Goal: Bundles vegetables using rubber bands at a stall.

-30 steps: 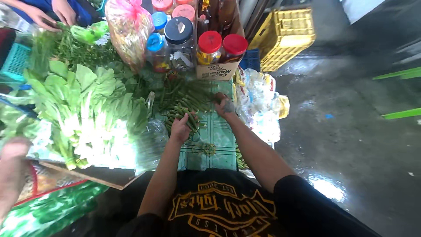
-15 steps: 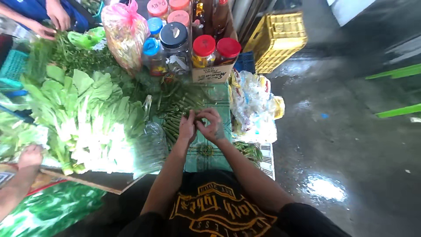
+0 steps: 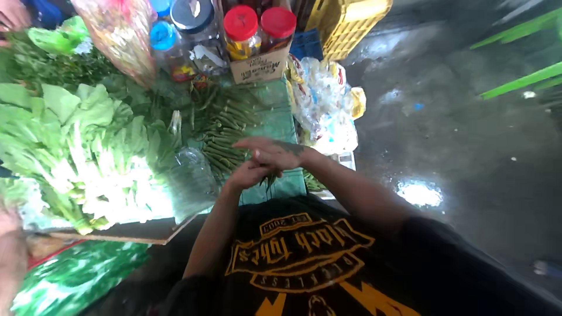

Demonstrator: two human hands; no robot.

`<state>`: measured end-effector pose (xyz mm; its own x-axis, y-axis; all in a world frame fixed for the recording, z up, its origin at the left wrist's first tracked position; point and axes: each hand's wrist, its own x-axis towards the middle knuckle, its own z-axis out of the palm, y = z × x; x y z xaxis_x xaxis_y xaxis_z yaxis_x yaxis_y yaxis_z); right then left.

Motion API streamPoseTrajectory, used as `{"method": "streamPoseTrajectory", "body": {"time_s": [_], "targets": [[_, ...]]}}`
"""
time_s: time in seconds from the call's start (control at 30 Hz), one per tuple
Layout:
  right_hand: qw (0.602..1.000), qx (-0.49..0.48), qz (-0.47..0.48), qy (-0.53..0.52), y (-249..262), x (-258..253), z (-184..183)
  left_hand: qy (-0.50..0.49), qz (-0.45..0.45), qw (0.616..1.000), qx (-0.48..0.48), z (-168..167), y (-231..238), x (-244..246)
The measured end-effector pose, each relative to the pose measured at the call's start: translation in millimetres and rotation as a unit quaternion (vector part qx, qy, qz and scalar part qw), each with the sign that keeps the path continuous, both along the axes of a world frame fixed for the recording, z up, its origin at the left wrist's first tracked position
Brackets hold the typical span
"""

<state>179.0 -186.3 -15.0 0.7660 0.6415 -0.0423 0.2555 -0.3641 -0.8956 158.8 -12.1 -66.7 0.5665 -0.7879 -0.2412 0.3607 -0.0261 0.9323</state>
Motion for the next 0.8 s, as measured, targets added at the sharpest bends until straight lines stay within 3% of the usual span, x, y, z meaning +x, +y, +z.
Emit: {"method": "streamPoseTrajectory", "body": {"time_s": [0.1, 0.2, 0.27, 0.47, 0.57, 0.7, 0.8], "targets": [[0.965, 0.121, -0.217, 0.087, -24, -14, -29, -0.018, -0.015, 0.999, 0.048, -4, -2, 6], [0.929, 0.099, -0.319, 0.157, -48, -45, -45, -0.069, -0.015, 0.984, 0.162, 2, -3, 2], [0.931, 0.045, -0.316, 0.175, -54, -63, -61, -0.109, -0.021, 0.969, 0.218, 4, -5, 1], [0.945, -0.238, -0.224, 0.023, -22, -77, -133, -0.168, 0.010, 0.915, 0.368, 4, 30, 0], [0.941, -0.263, -0.207, -0.060, -12, -75, -149, -0.158, 0.017, 0.908, 0.388, -1, 54, -9], [0.947, -0.255, -0.194, 0.039, -14, -61, -134, -0.067, 0.088, 0.932, 0.346, -12, 75, -25], [0.947, -0.288, -0.136, -0.040, -13, -65, -139, -0.012, 0.105, 0.936, 0.335, -21, 82, -40]]}}
